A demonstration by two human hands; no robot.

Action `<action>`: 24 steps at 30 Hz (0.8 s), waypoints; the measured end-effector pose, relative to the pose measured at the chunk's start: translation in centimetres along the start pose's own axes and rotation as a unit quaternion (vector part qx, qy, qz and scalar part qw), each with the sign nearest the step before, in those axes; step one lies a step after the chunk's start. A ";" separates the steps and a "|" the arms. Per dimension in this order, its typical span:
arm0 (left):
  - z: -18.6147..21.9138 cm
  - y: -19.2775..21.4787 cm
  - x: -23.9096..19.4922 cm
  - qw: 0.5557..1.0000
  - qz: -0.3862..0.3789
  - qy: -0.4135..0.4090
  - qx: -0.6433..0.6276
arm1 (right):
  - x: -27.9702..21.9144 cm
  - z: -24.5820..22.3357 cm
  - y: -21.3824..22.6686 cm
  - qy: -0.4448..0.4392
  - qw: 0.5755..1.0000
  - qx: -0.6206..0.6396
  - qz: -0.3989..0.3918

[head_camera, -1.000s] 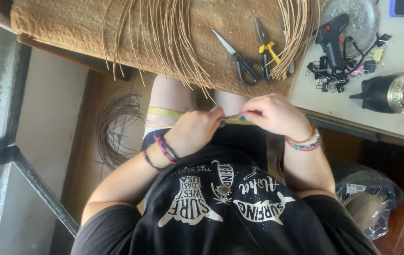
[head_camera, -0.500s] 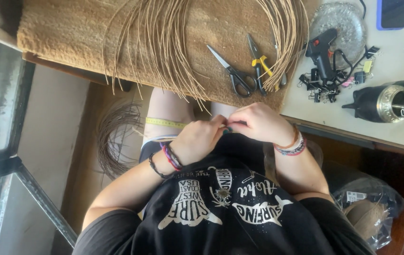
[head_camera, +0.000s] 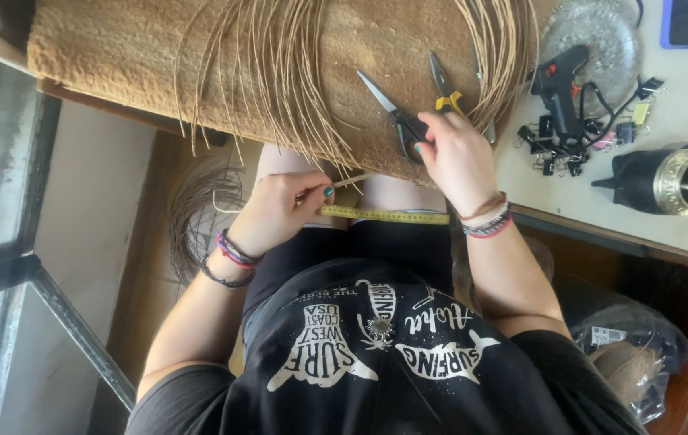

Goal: The person measures a length of natural fiber cord against a measuring tape and cuts it with scissors. This process is repeated multiple times to produce several equal-length pieces.

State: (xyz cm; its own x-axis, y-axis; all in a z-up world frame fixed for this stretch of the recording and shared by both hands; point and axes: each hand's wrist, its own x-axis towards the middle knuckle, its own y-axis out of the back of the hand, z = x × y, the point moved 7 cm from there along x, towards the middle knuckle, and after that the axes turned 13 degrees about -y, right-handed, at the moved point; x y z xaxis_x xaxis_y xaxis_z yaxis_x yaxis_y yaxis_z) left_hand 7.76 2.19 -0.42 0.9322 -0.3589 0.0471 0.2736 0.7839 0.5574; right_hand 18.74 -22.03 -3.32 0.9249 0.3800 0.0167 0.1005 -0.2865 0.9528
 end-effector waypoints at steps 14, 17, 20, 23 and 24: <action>0.2 2.1 -0.3 0.982 0.135 0.005 -0.132 | -4.6 -2.3 2.7 -0.080 0.805 0.532 -0.249; -2.0 1.3 -0.6 0.978 0.141 0.015 -0.151 | -7.4 -2.5 0.2 -0.019 0.673 0.641 -0.369; -0.3 1.2 0.1 0.963 0.147 -0.020 -0.224 | -8.7 -2.9 -1.3 -0.075 0.671 0.624 -0.392; 0.8 0.4 0.6 0.960 0.102 -0.058 -0.256 | -8.6 -4.0 -2.9 -0.072 0.675 0.658 -0.326; 1.0 0.2 0.6 0.960 0.099 -0.058 -0.257 | -8.4 -4.2 -2.8 -0.075 0.675 0.659 -0.323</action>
State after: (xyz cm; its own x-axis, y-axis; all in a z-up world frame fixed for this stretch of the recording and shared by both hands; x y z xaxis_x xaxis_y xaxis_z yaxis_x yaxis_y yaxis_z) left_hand 8.12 1.63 0.59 0.9534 -0.2085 0.2182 0.2033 0.9780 0.0463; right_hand 9.12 -20.72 -4.87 0.5483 0.7354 -0.3983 0.6482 -0.6746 -0.3531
